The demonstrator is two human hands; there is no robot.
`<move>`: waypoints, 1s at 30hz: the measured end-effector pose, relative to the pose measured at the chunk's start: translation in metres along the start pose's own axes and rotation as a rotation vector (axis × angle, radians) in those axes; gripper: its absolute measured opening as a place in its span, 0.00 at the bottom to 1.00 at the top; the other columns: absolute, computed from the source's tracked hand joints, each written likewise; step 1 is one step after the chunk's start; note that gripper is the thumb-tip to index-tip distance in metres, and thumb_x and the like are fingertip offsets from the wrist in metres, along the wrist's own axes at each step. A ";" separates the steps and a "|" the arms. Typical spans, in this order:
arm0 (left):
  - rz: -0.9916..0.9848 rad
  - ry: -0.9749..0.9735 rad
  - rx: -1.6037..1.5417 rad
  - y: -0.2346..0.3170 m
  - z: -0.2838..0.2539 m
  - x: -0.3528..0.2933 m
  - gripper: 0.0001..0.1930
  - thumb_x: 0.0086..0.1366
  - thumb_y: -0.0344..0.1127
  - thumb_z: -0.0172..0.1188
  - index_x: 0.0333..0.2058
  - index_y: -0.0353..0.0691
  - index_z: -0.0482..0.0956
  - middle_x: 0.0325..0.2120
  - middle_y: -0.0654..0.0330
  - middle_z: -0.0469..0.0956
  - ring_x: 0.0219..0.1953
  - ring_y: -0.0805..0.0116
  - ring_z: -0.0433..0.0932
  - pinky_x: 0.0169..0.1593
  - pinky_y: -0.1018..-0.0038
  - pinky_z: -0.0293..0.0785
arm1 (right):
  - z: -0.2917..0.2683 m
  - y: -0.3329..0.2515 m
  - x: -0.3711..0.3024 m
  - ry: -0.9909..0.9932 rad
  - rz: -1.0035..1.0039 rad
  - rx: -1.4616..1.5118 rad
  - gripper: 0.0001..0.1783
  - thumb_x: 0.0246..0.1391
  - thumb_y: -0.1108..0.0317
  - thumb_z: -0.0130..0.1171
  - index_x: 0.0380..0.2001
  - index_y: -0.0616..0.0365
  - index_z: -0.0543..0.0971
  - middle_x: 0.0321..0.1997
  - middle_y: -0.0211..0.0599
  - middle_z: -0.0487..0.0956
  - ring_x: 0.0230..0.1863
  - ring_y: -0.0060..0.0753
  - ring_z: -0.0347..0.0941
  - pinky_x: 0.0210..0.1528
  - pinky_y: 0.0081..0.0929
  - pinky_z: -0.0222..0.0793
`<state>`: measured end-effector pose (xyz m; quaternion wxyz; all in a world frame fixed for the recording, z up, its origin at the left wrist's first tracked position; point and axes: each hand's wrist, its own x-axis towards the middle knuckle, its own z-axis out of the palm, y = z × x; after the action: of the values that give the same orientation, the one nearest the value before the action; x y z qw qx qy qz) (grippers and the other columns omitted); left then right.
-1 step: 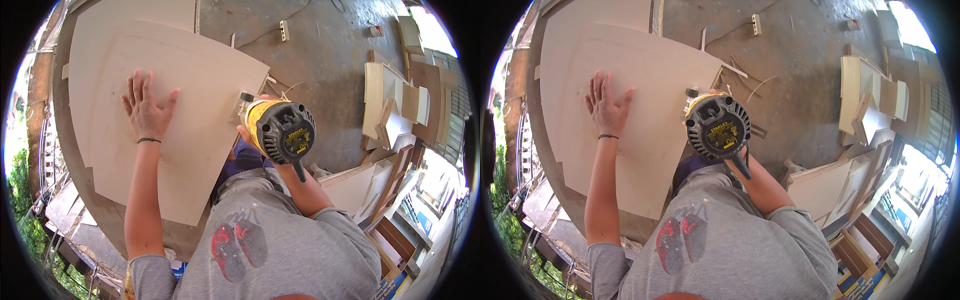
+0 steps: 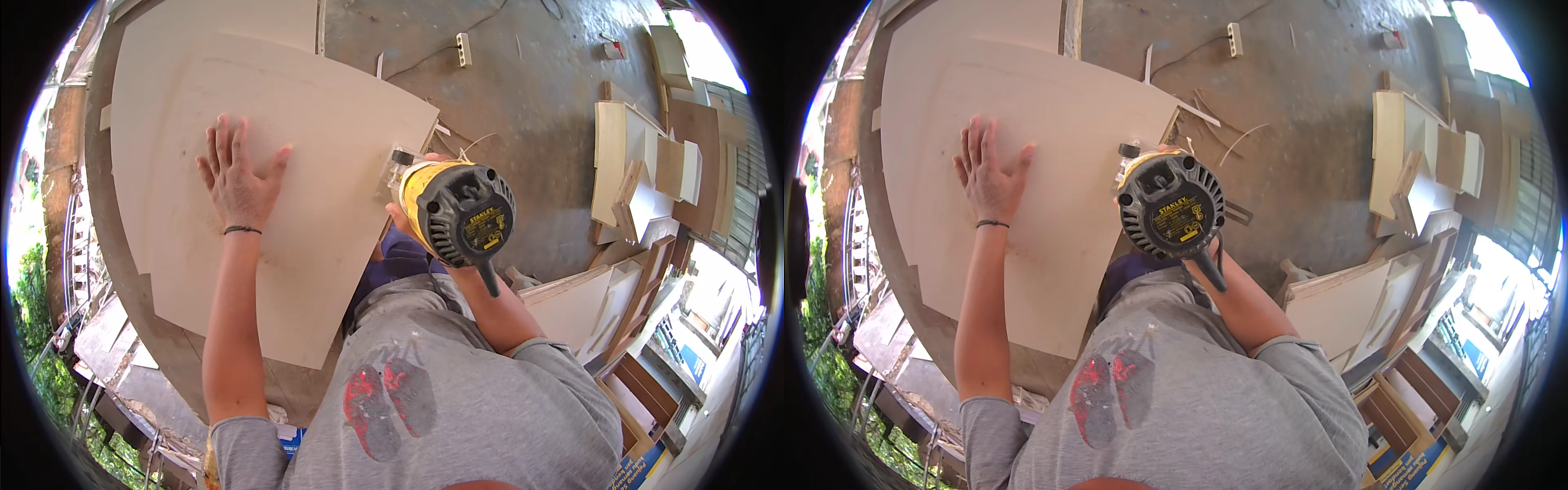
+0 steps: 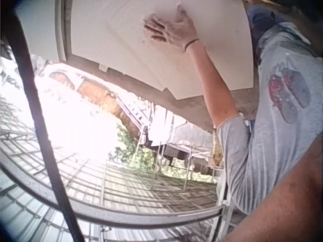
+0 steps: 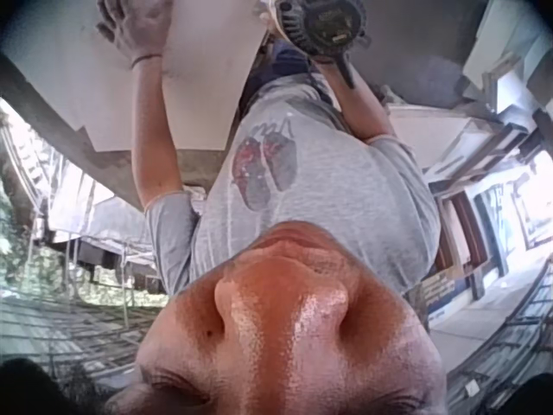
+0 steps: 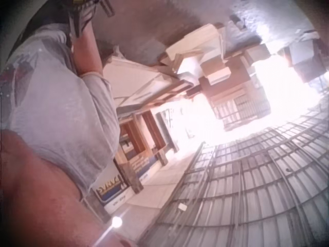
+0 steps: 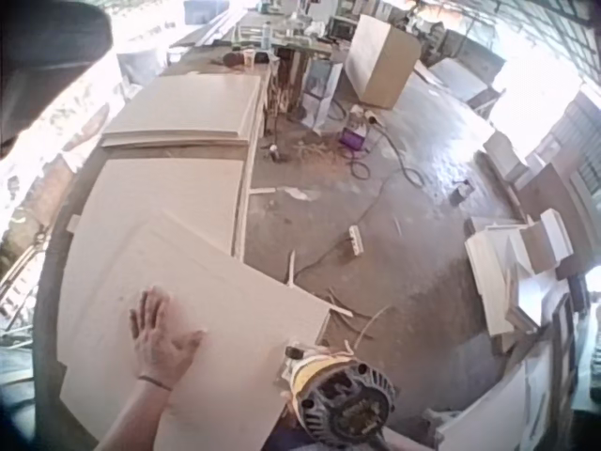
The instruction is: The person sands the edges of wooden panels using a handheld power sander, then moves the finished panels to a stack before picking up a new larger piece.
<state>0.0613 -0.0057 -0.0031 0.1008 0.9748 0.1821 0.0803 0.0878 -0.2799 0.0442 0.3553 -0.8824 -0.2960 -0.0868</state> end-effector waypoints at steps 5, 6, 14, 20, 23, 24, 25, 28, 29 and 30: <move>0.013 0.007 0.005 0.000 0.001 0.000 0.37 0.57 0.63 0.55 0.61 0.53 0.61 0.66 0.67 0.52 0.68 0.65 0.46 0.67 0.54 0.39 | -0.005 0.001 0.008 -0.006 0.007 -0.002 0.33 0.40 0.64 0.71 0.50 0.57 0.69 0.46 0.32 0.73 0.47 0.31 0.70 0.52 0.30 0.66; 0.012 0.007 0.007 0.000 0.001 0.000 0.37 0.57 0.64 0.55 0.61 0.53 0.61 0.66 0.67 0.52 0.68 0.65 0.46 0.67 0.54 0.39 | -0.007 0.001 0.011 -0.012 0.008 -0.004 0.34 0.39 0.64 0.71 0.51 0.57 0.68 0.46 0.32 0.73 0.47 0.31 0.70 0.51 0.29 0.66; 0.015 0.005 0.038 0.006 -0.005 0.002 0.37 0.57 0.64 0.53 0.61 0.53 0.61 0.66 0.68 0.52 0.68 0.65 0.47 0.67 0.55 0.40 | -0.008 0.020 0.029 0.050 -0.021 0.022 0.32 0.37 0.72 0.71 0.48 0.60 0.70 0.45 0.34 0.74 0.45 0.29 0.71 0.49 0.28 0.69; 0.011 -0.001 0.033 0.012 -0.010 0.005 0.37 0.57 0.65 0.54 0.61 0.53 0.62 0.66 0.68 0.52 0.68 0.65 0.47 0.68 0.56 0.40 | -0.018 0.035 0.054 0.179 0.023 0.344 0.24 0.36 0.76 0.72 0.41 0.62 0.75 0.39 0.34 0.78 0.38 0.27 0.75 0.43 0.25 0.73; 0.007 -0.004 0.030 0.013 -0.011 0.006 0.37 0.57 0.65 0.54 0.61 0.53 0.62 0.66 0.68 0.52 0.68 0.65 0.47 0.68 0.56 0.40 | -0.021 0.047 0.066 0.209 0.008 0.345 0.26 0.35 0.76 0.72 0.41 0.63 0.74 0.39 0.35 0.78 0.39 0.26 0.76 0.43 0.25 0.74; 0.008 -0.003 0.028 0.013 -0.011 0.006 0.37 0.56 0.65 0.54 0.61 0.53 0.62 0.66 0.68 0.52 0.68 0.65 0.47 0.68 0.56 0.40 | -0.022 0.052 0.069 0.217 -0.008 0.333 0.26 0.35 0.76 0.72 0.41 0.63 0.74 0.39 0.35 0.78 0.39 0.25 0.76 0.43 0.25 0.75; 0.008 -0.002 0.026 0.014 -0.012 0.006 0.38 0.56 0.65 0.54 0.61 0.53 0.61 0.66 0.68 0.52 0.68 0.65 0.47 0.68 0.56 0.39 | -0.022 0.058 0.073 0.225 -0.025 0.321 0.26 0.35 0.76 0.72 0.41 0.63 0.74 0.40 0.35 0.78 0.39 0.25 0.76 0.43 0.25 0.75; 0.010 0.001 0.019 0.014 -0.012 0.006 0.37 0.57 0.64 0.54 0.61 0.53 0.61 0.66 0.68 0.52 0.68 0.65 0.47 0.68 0.56 0.39 | -0.024 0.069 0.083 0.243 0.014 0.337 0.26 0.34 0.76 0.73 0.40 0.63 0.75 0.38 0.34 0.78 0.36 0.25 0.76 0.42 0.25 0.75; 0.013 0.002 0.020 0.015 -0.012 0.007 0.37 0.57 0.64 0.54 0.61 0.53 0.61 0.66 0.68 0.52 0.68 0.65 0.47 0.68 0.57 0.39 | -0.024 0.072 0.085 0.252 0.038 0.352 0.26 0.33 0.75 0.73 0.40 0.63 0.75 0.38 0.34 0.78 0.35 0.24 0.76 0.42 0.24 0.75; 0.017 0.003 0.022 0.014 -0.012 0.007 0.37 0.57 0.64 0.54 0.61 0.53 0.62 0.66 0.68 0.52 0.68 0.65 0.47 0.68 0.57 0.39 | -0.028 0.072 0.089 0.262 0.029 0.293 0.26 0.33 0.74 0.74 0.39 0.63 0.75 0.37 0.33 0.79 0.34 0.24 0.77 0.41 0.24 0.75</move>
<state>0.0705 -0.0142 0.0123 0.0892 0.9773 0.1747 0.0805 0.2038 -0.2990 0.0552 0.5165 -0.8066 -0.2441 -0.1518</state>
